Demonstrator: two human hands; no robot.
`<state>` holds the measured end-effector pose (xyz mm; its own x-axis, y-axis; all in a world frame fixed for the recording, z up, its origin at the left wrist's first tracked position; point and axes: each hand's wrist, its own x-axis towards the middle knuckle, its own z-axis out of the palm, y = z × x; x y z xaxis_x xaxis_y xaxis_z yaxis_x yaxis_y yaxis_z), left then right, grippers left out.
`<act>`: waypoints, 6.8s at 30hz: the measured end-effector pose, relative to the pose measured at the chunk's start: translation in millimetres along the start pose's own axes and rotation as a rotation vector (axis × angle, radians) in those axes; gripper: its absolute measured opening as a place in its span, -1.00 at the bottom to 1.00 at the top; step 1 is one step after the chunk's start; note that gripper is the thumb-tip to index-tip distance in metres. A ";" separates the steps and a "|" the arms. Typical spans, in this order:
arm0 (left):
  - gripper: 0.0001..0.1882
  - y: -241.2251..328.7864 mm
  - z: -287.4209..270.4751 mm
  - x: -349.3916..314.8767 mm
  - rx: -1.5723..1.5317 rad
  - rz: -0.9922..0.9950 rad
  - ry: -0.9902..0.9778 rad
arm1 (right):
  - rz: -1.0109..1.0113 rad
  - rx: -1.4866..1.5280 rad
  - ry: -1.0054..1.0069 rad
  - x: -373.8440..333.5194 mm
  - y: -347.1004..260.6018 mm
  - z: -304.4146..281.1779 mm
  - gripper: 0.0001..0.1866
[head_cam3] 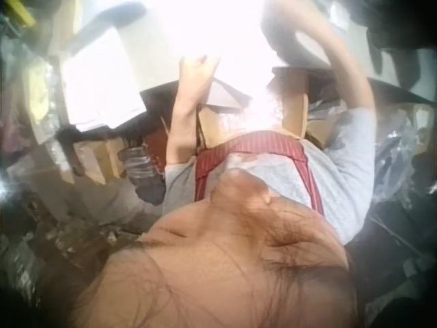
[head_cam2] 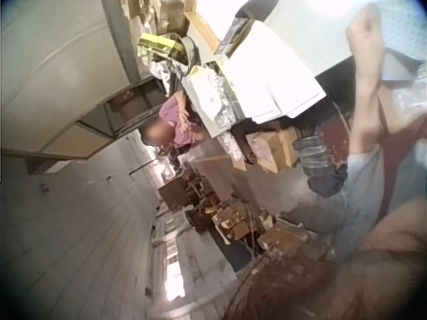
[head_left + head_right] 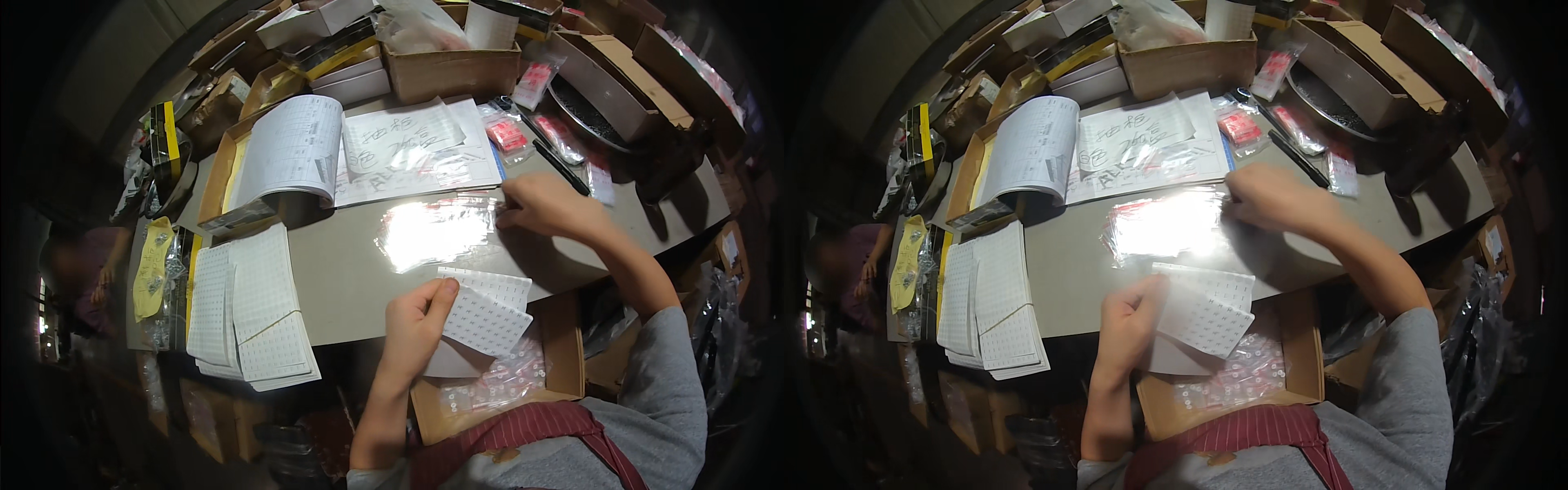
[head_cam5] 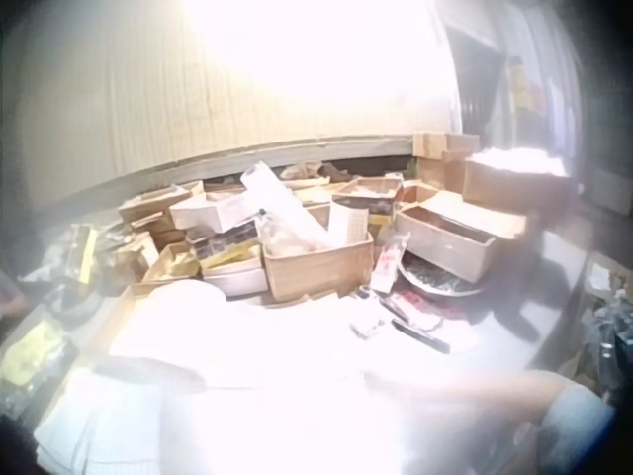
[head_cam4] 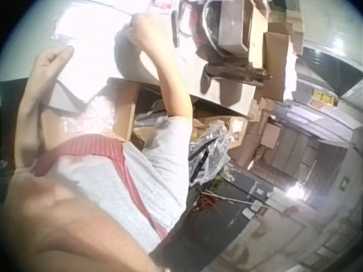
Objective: The person repeatedly picks up small white stickers from a sheet and places them into a clear plastic bag on the table. The person handles the stickers one at a time, peeling them off and depositing them into the bag.
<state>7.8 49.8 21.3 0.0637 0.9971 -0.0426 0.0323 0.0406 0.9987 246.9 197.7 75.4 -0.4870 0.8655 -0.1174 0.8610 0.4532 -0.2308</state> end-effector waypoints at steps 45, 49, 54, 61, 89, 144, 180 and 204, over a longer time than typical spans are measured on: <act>-0.79 1.7 13.4 -9.9 0.103 0.104 0.193 | -0.547 0.219 0.273 -71.7 -50.2 42.6 -0.54; -0.79 1.6 14.0 -6.7 0.148 0.099 0.186 | -0.619 0.001 0.393 -78.5 -55.9 46.0 -0.58; -0.85 2.8 14.2 -6.3 0.115 0.057 0.193 | -0.752 0.060 0.386 -68.0 -49.5 47.7 -0.65; -0.81 6.4 15.7 -1.9 0.119 0.082 0.192 | -0.164 0.584 -0.038 15.4 4.6 6.5 -0.77; -0.78 1.5 11.1 -5.2 0.149 0.083 0.269 | -0.402 0.239 0.313 -18.7 -16.8 -1.8 -0.79; -0.80 1.1 10.3 -3.4 0.145 0.108 0.246 | -0.574 0.038 0.054 29.2 -26.4 16.8 -0.71; -0.83 -10.5 14.9 -2.0 0.128 0.207 0.332 | -0.286 0.509 -0.211 58.1 -39.3 9.9 -0.74; -0.82 1.6 28.2 -14.2 0.379 0.660 0.074 | -0.541 0.585 -0.160 -47.9 -47.9 -3.2 -0.75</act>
<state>35.1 33.9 22.7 0.1216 0.8089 0.5753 0.3514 -0.5771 0.7372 229.4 135.2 95.1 -0.8670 0.4975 0.0284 0.3059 0.5764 -0.7577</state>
